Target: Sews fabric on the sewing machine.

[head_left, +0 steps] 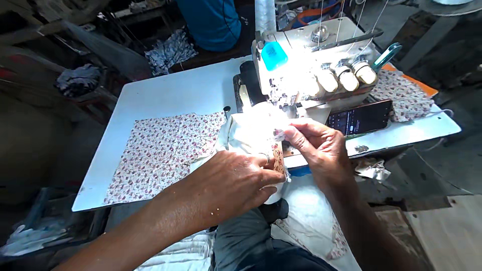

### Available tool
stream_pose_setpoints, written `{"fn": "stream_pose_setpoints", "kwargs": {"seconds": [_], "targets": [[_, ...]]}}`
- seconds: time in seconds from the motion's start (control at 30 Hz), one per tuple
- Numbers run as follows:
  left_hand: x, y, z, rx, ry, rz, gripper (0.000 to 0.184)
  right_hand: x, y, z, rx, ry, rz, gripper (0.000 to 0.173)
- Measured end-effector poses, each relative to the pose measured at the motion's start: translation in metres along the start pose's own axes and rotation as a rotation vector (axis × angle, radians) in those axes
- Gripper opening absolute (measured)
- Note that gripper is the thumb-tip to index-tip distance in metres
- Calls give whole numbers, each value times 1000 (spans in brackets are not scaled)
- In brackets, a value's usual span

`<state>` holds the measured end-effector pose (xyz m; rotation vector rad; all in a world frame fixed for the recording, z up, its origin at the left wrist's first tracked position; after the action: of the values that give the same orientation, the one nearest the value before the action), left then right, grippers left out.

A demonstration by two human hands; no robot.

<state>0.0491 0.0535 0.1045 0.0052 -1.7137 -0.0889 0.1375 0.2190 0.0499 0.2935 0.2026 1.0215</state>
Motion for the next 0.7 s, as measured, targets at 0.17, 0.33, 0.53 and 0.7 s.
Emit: {"fn": "stream_pose_setpoints", "kwargs": {"seconds": [0.17,0.33,0.53,0.7], "targets": [[18,-5,37,98,39,-5,22,-3,-6,-18,92,-253,351,14],[16,3,53,31,-14,8,16,7,-4,-17,204,-341,442,17],[16,19,49,-26,-38,19,23,11,-5,-12,242,-404,424,20],[13,23,47,-28,-56,-16,26,9,-7,-15,247,-424,394,20]]}}
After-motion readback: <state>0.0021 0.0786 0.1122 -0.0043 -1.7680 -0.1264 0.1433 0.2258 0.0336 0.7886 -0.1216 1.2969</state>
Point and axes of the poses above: each hand's wrist, its own y-axis towards the middle knuckle, its own x-axis out of the back of the hand, z = x × y, the point moved 2 cm from there along y, towards the middle knuckle, and after that the axes turned 1 degree about -x, right-handed, at the moved point
